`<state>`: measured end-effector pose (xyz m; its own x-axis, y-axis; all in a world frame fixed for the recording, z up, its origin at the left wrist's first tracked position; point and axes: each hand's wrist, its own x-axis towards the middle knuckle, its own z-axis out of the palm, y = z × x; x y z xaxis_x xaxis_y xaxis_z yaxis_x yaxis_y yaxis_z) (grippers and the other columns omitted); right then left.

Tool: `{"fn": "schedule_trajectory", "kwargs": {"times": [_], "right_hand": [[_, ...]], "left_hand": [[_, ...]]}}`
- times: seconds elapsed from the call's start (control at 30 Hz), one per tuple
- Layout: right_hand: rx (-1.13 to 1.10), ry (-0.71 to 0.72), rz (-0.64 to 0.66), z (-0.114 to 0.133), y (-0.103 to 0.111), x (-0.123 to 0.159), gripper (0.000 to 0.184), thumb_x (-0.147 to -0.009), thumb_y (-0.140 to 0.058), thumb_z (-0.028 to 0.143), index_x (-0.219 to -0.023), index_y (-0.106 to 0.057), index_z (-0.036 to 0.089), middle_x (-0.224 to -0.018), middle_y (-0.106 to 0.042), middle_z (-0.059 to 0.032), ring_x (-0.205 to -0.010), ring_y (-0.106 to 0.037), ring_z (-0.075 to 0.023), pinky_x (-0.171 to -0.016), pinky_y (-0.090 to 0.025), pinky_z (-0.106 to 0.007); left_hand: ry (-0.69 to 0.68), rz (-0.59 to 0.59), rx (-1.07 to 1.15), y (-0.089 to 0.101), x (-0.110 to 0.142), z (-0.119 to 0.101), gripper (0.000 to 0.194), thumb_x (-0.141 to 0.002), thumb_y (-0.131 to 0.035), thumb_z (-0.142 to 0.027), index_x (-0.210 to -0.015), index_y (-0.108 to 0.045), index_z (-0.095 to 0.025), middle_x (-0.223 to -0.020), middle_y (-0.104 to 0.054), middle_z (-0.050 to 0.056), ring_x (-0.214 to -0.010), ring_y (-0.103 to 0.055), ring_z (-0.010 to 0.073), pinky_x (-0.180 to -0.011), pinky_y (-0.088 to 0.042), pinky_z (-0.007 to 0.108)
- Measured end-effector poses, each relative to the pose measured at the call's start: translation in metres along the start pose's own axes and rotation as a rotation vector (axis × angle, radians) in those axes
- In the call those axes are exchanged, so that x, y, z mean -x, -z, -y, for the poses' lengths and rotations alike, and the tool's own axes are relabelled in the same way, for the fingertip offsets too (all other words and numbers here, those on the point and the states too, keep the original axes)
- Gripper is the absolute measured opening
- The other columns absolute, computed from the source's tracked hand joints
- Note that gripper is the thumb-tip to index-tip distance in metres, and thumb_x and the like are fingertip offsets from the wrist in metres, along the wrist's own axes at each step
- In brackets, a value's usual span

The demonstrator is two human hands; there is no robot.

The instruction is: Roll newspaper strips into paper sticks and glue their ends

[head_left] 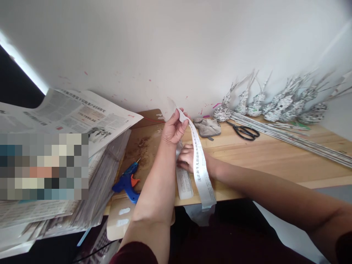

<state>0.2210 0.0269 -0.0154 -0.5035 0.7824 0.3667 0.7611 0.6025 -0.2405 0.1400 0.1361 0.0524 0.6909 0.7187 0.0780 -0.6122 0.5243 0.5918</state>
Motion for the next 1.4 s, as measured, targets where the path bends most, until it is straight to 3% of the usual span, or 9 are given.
{"fn": "schedule_trajectory", "kwargs": {"times": [0.3, 0.4, 0.53, 0.67, 0.77, 0.87, 1.1, 1.27, 1.4], "right_hand": [[-0.049, -0.032, 0.014, 0.004, 0.009, -0.001, 0.025, -0.075, -0.064, 0.04, -0.088, -0.069, 0.019, -0.081, -0.066, -0.0059, -0.082, -0.056, -0.0212, -0.083, -0.041, -0.036], [-0.047, -0.013, 0.042, 0.005, 0.007, -0.003, 0.015, -0.08, -0.059, 0.031, -0.083, -0.07, 0.021, -0.078, -0.067, -0.0032, -0.077, -0.057, -0.0184, -0.085, -0.039, -0.035], [0.002, -0.041, 0.021, 0.006, 0.001, -0.005, 0.019, -0.083, -0.05, 0.022, -0.079, -0.069, 0.021, -0.073, -0.067, -0.0021, -0.074, -0.056, -0.0177, -0.084, -0.039, -0.034], [-0.021, -0.056, 0.003, 0.007, 0.001, -0.004, 0.015, -0.079, -0.058, 0.031, -0.082, -0.067, 0.02, -0.076, -0.067, -0.0034, -0.08, -0.056, -0.0197, -0.084, -0.039, -0.036], [-0.038, -0.051, -0.001, 0.008, 0.003, -0.004, 0.029, -0.071, -0.066, 0.043, -0.086, -0.066, 0.018, -0.081, -0.066, -0.0054, -0.081, -0.056, -0.0214, -0.084, -0.04, -0.037], [-0.051, -0.064, -0.003, 0.011, 0.003, -0.004, 0.017, -0.075, -0.064, 0.036, -0.081, -0.068, 0.02, -0.078, -0.065, -0.0043, -0.08, -0.056, -0.0202, -0.083, -0.04, -0.036], [-0.224, -0.421, -0.342, 0.012, 0.009, 0.002, 0.017, -0.076, -0.064, 0.034, -0.084, -0.071, 0.02, -0.08, -0.064, -0.0049, -0.079, -0.058, -0.0172, -0.074, -0.045, -0.031], [-0.496, -0.472, -0.263, 0.007, 0.012, -0.002, 0.019, -0.077, -0.061, 0.027, -0.092, -0.07, 0.021, -0.09, -0.069, -0.0037, -0.083, -0.061, -0.0159, -0.075, -0.048, -0.03], [-0.616, -0.587, -0.263, 0.01, 0.018, -0.013, 0.017, -0.074, -0.062, 0.026, -0.087, -0.07, 0.018, -0.081, -0.069, -0.0029, -0.073, -0.061, -0.014, -0.07, -0.049, -0.029]], "left_hand": [[0.004, -0.113, -0.041, -0.002, 0.001, -0.001, 0.023, -0.089, -0.047, -0.028, -0.101, -0.064, -0.02, -0.084, -0.065, 0.002, -0.085, -0.065, 0.0111, -0.07, -0.054, 0.016], [0.002, -0.095, -0.018, -0.003, 0.001, -0.001, 0.024, -0.089, -0.046, -0.027, -0.103, -0.064, -0.02, -0.083, -0.065, 0.002, -0.084, -0.066, 0.0111, -0.07, -0.054, 0.016], [-0.009, -0.077, -0.022, -0.002, 0.001, -0.001, 0.024, -0.09, -0.045, -0.026, -0.103, -0.064, -0.019, -0.082, -0.066, 0.002, -0.083, -0.066, 0.0107, -0.07, -0.054, 0.016], [-0.005, -0.088, -0.01, -0.001, 0.001, -0.001, 0.024, -0.089, -0.047, -0.027, -0.103, -0.064, -0.018, -0.081, -0.065, 0.002, -0.081, -0.066, 0.0104, -0.068, -0.054, 0.015], [-0.011, -0.079, -0.012, -0.001, 0.001, -0.001, 0.023, -0.089, -0.047, -0.027, -0.102, -0.064, -0.018, -0.081, -0.065, 0.002, -0.082, -0.066, 0.0109, -0.068, -0.054, 0.015], [-0.006, -0.091, -0.024, -0.001, 0.001, -0.001, 0.022, -0.089, -0.047, -0.027, -0.101, -0.065, -0.019, -0.081, -0.065, 0.002, -0.083, -0.066, 0.0108, -0.069, -0.054, 0.016], [-0.01, -0.092, 0.016, 0.0, 0.001, -0.003, 0.024, -0.089, -0.047, -0.027, -0.104, -0.063, -0.019, -0.078, -0.064, 0.002, -0.079, -0.066, 0.0109, -0.067, -0.054, 0.015], [-0.006, -0.075, 0.014, 0.001, 0.0, -0.002, 0.023, -0.088, -0.048, -0.026, -0.105, -0.063, -0.019, -0.079, -0.064, 0.002, -0.081, -0.066, 0.0106, -0.071, -0.054, 0.017], [-0.022, -0.022, 0.028, 0.001, 0.001, -0.004, 0.022, -0.089, -0.047, -0.025, -0.102, -0.063, -0.017, -0.076, -0.063, 0.002, -0.076, -0.066, 0.0101, -0.066, -0.054, 0.015]]}}
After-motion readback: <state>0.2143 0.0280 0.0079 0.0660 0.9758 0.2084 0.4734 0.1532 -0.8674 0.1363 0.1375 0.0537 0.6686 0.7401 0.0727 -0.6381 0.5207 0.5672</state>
